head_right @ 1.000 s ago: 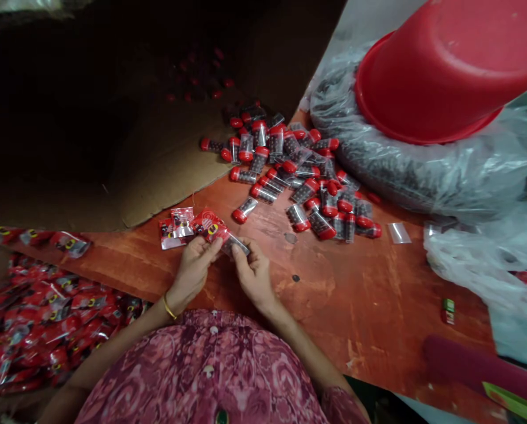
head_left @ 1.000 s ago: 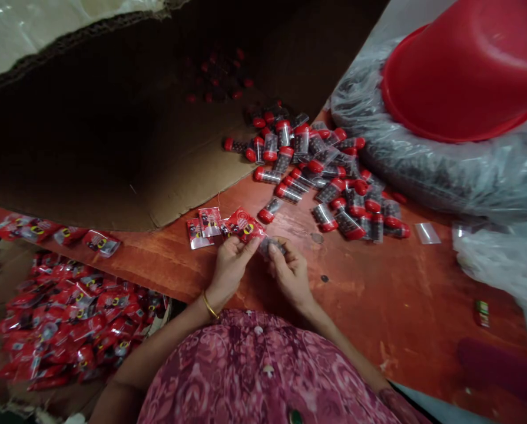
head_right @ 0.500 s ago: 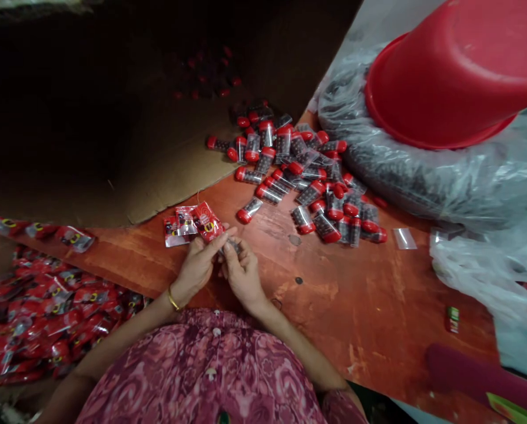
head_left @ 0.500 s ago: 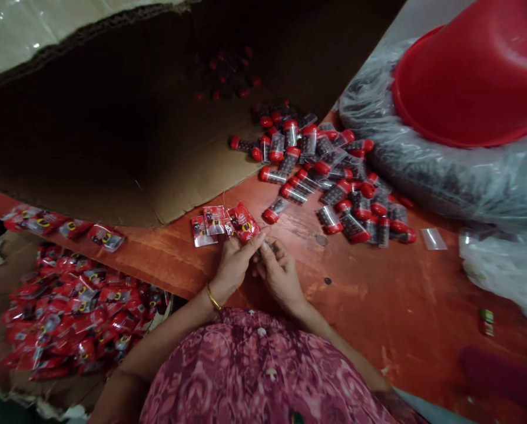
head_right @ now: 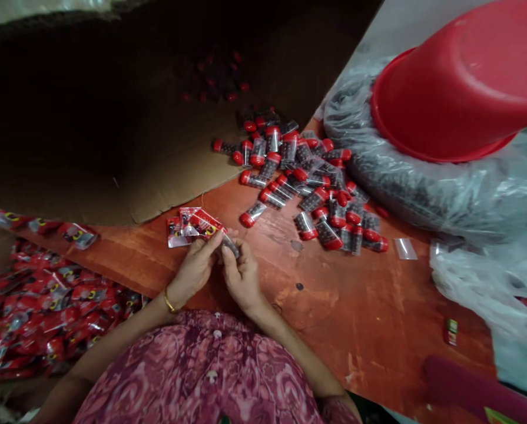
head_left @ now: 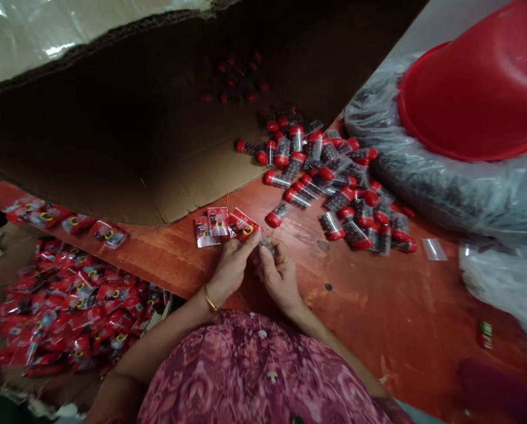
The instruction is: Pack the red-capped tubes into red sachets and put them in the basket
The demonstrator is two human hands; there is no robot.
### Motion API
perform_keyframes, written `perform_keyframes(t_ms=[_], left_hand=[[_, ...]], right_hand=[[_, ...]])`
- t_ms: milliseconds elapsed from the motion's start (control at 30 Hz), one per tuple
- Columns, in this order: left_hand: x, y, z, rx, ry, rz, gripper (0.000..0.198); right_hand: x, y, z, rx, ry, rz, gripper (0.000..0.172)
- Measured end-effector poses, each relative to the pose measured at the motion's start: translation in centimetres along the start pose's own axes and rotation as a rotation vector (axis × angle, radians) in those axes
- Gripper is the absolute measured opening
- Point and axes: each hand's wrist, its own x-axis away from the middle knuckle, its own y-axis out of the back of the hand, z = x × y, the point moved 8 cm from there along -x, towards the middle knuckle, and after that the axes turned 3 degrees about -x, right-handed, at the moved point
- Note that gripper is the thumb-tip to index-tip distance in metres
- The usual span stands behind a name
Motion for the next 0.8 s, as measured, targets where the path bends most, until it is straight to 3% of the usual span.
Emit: perform_keyframes(t_ms=[133, 300, 433, 600, 667, 800], left_hand=[[-0.1, 0.7, -1.2, -0.049, -0.023, -0.032, 0.028], [-0.2, 0.8, -1.7, -0.211, -0.082, -0.018, 0.023], [0.0, 0.3, -1.3, -0.152, -0.056, 0.029, 0.023], [0.5, 0.2, -1.4, -0.061, 0.027, 0.015, 0.031], [0.7, 0.4, -1.6, -0.004, 0.039, -0.019, 0.032], [1.3, 0.0, -1.0, 0.053, 0.084, 0.029, 0.034]], right_hand=[[-0.1, 0.4, 1.1, 0.154, 0.103, 0.042, 0.02], [-0.2, -0.7, 0.3, -0.04, -0.043, 0.103, 0.025], [-0.1, -1.4, -0.4, -0.214, -0.151, 0.15, 0.029], [0.3, -1.4, 0.0, -0.215, -0.126, 0.257, 0.034], [0.3, -1.2, 0.1, -0.163, -0.098, 0.255, 0.031], [-0.2, -0.3, -0.2, -0.077, -0.011, 0.166, 0.028]])
